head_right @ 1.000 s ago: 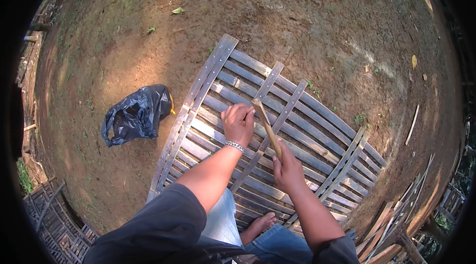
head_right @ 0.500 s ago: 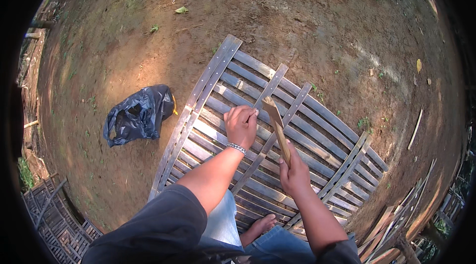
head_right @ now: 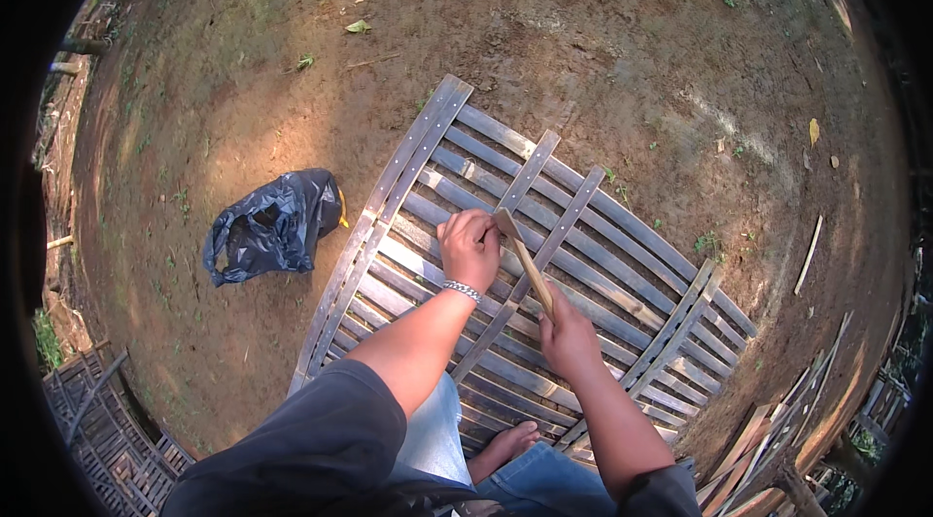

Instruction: The person sits on the ground and uses a hammer to drive nails into a wooden slat structure. They repeatedly pick up nails from a black plastic bag and secure them into the wooden frame.

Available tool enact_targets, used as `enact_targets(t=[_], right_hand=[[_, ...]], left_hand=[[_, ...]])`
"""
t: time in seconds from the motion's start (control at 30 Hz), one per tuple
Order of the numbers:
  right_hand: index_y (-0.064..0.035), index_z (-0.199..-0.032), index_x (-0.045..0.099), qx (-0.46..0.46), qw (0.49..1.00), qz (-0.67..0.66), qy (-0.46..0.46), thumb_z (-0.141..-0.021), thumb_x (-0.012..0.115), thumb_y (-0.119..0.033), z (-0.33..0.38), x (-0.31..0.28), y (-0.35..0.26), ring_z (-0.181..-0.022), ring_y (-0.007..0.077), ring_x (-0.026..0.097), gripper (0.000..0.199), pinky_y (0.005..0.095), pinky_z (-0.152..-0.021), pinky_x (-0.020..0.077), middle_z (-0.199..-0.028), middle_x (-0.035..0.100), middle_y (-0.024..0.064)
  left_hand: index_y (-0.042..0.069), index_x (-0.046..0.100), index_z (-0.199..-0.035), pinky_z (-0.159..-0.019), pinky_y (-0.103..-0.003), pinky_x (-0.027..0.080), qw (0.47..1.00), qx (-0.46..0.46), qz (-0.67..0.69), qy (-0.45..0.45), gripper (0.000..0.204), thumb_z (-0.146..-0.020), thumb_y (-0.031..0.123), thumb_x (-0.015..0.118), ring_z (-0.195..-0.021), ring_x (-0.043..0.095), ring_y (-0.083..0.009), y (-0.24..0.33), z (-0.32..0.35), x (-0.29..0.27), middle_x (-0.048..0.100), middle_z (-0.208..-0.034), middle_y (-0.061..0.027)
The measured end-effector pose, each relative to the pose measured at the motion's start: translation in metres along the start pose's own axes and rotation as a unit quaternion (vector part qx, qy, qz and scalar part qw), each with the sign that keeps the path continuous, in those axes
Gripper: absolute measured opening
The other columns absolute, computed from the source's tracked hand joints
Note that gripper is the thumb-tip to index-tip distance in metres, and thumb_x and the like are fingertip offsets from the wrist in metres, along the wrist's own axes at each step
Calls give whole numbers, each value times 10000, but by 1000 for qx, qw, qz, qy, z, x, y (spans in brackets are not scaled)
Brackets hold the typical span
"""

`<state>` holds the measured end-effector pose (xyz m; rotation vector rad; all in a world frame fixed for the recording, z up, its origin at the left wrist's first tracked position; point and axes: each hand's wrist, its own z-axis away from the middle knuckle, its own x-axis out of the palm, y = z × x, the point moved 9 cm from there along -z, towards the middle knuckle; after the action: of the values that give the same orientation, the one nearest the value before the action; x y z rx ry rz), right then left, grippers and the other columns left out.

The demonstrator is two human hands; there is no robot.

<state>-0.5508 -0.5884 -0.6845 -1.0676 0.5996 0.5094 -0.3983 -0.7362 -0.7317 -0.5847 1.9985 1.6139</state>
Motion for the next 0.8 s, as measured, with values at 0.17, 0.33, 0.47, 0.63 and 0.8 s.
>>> enact_targets(t=[0.17, 0.33, 0.47, 0.63, 0.8], right_hand=[[-106, -1490, 435, 54, 997, -59, 12, -988, 578, -119, 5, -16, -13, -1111, 496, 630, 521, 504, -911, 529, -1229, 653, 283], [-109, -1496, 429, 73, 995, -66, 2, -1004, 567, -129, 8, -26, -13, -1124, 493, 632, 511, 498, -929, 523, -1234, 653, 286], [-118, -1500, 423, 76, 995, -66, -18, -997, 578, -129, 18, -7, 20, -1141, 492, 628, 527, 496, -945, 522, -1256, 647, 287], [-80, -1501, 406, 28, 997, -67, -11, -985, 593, -127, 7, -2, 5, -1133, 492, 635, 551, 500, -942, 529, -1262, 642, 294], [-57, -1488, 408, -27, 998, -37, 38, -979, 593, -102, 5, 4, 1, -1086, 496, 648, 543, 506, -896, 543, -1239, 641, 302]], left_hand=[[113, 742, -998, -958, -443, 416, 998, -31, -5, -55, 148, -855, 149, 738, -1109, 613, -261, -8, 1, 8, 695, -1128, -57], [36, 409, -1525, -1221, -629, 98, 956, -42, -246, -153, 604, -994, 295, 533, -1568, 145, -314, -8, 6, 6, 244, -1673, -132], [4, 300, -1581, -1233, -648, 22, 942, -39, -263, -206, 627, -1030, 278, 421, -1587, 66, -349, -10, 8, 18, 153, -1706, -153], [3, 347, -1562, -1229, -653, 49, 948, -33, -255, -189, 602, -1021, 255, 430, -1579, 127, -352, -11, 6, 13, 196, -1697, -147], [10, 369, -1554, -1231, -649, 62, 952, -22, -250, -175, 589, -1018, 245, 434, -1574, 154, -347, -8, 4, 12, 229, -1689, -141]])
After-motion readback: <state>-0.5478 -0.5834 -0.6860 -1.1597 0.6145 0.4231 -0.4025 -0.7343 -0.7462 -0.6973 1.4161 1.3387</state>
